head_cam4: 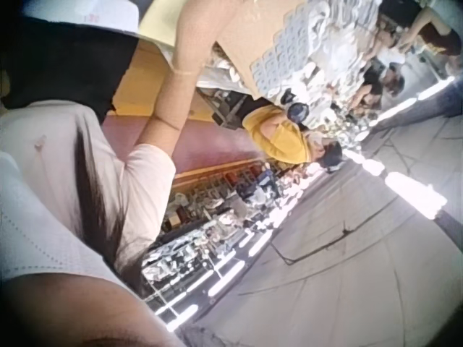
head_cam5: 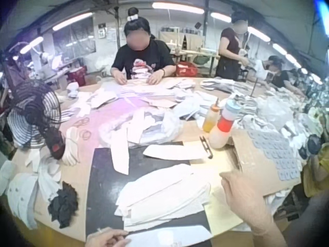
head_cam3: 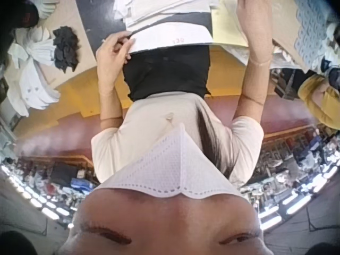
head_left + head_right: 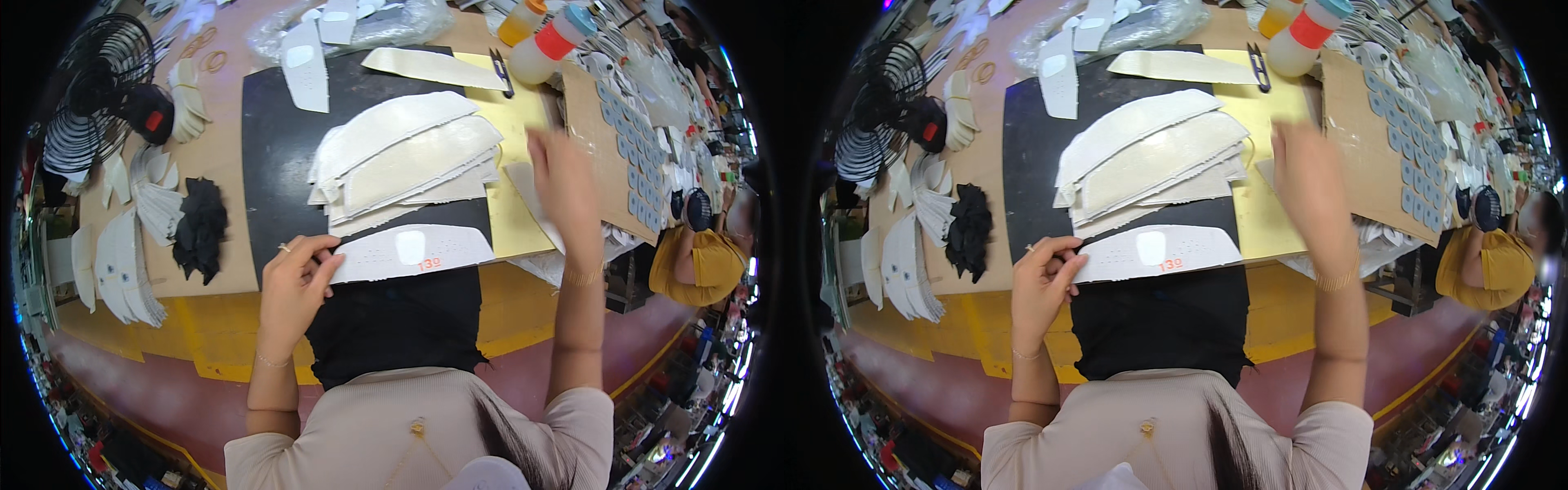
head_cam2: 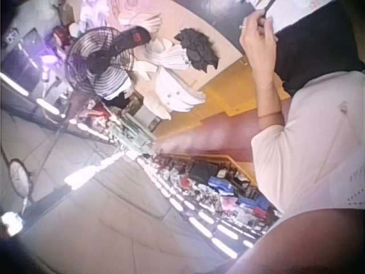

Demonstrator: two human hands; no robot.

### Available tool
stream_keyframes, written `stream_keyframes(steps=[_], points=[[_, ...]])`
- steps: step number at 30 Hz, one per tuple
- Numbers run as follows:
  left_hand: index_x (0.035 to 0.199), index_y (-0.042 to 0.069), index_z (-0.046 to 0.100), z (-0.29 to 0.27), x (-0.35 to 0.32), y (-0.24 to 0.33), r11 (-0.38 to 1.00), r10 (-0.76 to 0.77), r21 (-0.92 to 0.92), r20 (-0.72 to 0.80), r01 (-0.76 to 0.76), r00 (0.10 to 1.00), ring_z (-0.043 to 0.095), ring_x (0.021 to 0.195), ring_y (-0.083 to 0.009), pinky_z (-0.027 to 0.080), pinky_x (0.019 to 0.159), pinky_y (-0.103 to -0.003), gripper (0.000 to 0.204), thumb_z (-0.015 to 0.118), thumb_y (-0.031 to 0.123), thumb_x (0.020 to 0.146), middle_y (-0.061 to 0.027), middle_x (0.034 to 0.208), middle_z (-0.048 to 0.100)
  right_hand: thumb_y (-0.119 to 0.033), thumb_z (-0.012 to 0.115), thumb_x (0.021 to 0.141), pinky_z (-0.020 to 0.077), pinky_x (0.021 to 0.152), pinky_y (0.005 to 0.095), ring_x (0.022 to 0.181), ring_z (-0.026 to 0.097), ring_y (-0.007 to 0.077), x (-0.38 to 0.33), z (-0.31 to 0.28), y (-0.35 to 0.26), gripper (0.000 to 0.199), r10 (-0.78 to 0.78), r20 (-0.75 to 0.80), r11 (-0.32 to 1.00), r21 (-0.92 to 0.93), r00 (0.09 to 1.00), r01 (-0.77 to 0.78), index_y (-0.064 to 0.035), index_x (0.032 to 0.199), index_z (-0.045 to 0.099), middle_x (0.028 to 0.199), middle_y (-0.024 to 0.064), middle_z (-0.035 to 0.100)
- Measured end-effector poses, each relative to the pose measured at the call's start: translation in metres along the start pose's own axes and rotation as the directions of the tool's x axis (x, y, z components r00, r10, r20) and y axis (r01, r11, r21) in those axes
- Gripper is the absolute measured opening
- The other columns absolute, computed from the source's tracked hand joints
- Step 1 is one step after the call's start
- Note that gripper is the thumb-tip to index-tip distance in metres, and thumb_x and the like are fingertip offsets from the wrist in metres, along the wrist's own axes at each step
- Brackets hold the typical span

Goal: The person repeatedly picks up white fabric pieces from a table, folds them in half, and places them into a growing stack. The person handles the fabric by hand without using tools.

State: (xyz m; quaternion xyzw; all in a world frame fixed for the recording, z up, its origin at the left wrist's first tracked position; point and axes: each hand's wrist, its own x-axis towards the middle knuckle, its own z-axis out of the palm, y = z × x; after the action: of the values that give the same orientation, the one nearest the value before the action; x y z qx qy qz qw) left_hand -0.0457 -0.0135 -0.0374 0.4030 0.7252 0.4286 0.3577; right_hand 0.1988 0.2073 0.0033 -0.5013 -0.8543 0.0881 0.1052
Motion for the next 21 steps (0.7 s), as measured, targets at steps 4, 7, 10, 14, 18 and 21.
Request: stream_keyframes(steps=[4, 7, 10, 14, 18, 21], points=[[0.1, -0.001, 0.068, -0.001, 0.002, 0.002, 0.991, 0.068, 0.121, -0.027, -0.064, 0.997, 0.048, 0.051, -0.0078, 0.038, 0.047, -0.023, 0.017, 0.071, 0.001, 0.084, -0.0049, 0.077, 0.056, -0.008, 0.053, 0.094, 0.0461, 0.093, 0.0444, 0.1, 0.058, 0.0389, -0.089, 0.041, 0.017, 0.034, -0.015, -0.195, 0.999, -0.039, 0.981, 0.008, 0.005, 0.126, 0.054, 0.109, 0.0235, 0.06], [0.102, 0.0, 0.068, -0.005, 0.001, -0.001, 0.958, 0.151, 0.247, -0.016, -0.142, 0.988, 0.043, 0.053, -0.0044, 0.033, 0.045, -0.021, 0.018, 0.071, 0.003, 0.085, -0.0026, 0.079, 0.053, -0.011, 0.056, 0.094, 0.0398, 0.102, 0.0477, 0.104, 0.055, 0.0383, -0.098, 0.053, 0.025, 0.043, 0.014, -0.253, 0.975, -0.21, 0.967, -0.069, 0.0043, 0.133, 0.05, 0.113, 0.0226, 0.058], [0.102, 0.0, 0.068, -0.004, -0.006, 0.003, 0.95, 0.165, 0.278, -0.067, -0.14, 0.984, 0.043, 0.053, -0.0045, 0.033, 0.046, -0.021, 0.018, 0.071, 0.004, 0.085, -0.0022, 0.079, 0.053, -0.014, 0.061, 0.091, 0.0355, 0.104, 0.0524, 0.105, 0.053, 0.0379, -0.096, 0.06, 0.033, 0.048, 0.173, -0.191, 0.941, -0.257, 0.966, -0.219, 0.004, 0.134, 0.049, 0.113, 0.0223, 0.056], [0.102, 0.001, 0.068, -0.005, -0.019, 0.009, 0.964, 0.11, 0.252, -0.104, -0.081, 0.988, 0.043, 0.054, -0.0043, 0.033, 0.047, -0.02, 0.017, 0.071, 0.004, 0.085, -0.0021, 0.079, 0.054, -0.013, 0.065, 0.089, 0.0386, 0.099, 0.0507, 0.105, 0.053, 0.0387, -0.097, 0.053, 0.038, 0.05, 0.223, -0.26, 0.946, -0.176, 0.94, -0.273, 0.0027, 0.133, 0.049, 0.111, 0.0209, 0.056], [0.102, 0.0, 0.068, -0.006, -0.024, 0.014, 0.97, 0.108, 0.231, -0.133, -0.075, 0.985, 0.047, 0.053, -0.0067, 0.036, 0.048, -0.022, 0.018, 0.072, 0.004, 0.085, -0.0038, 0.079, 0.055, -0.007, 0.062, 0.09, 0.044, 0.091, 0.0428, 0.103, 0.055, 0.0379, -0.106, 0.042, 0.03, 0.038, 0.28, -0.285, 0.96, 0.087, 0.917, -0.266, 0.0011, 0.127, 0.055, 0.108, 0.018, 0.056], [0.103, 0.0, 0.068, -0.004, -0.027, 0.019, 0.983, 0.128, 0.159, -0.202, -0.096, 0.971, 0.049, 0.053, -0.0075, 0.038, 0.048, -0.022, 0.019, 0.072, 0.002, 0.084, -0.0045, 0.08, 0.056, -0.003, 0.06, 0.091, 0.0472, 0.084, 0.0361, 0.094, 0.058, 0.0319, -0.121, 0.038, 0.026, 0.027, 0.278, -0.306, 0.95, 0.228, 0.911, -0.213, -0.0004, 0.118, 0.062, 0.106, 0.016, 0.057]])
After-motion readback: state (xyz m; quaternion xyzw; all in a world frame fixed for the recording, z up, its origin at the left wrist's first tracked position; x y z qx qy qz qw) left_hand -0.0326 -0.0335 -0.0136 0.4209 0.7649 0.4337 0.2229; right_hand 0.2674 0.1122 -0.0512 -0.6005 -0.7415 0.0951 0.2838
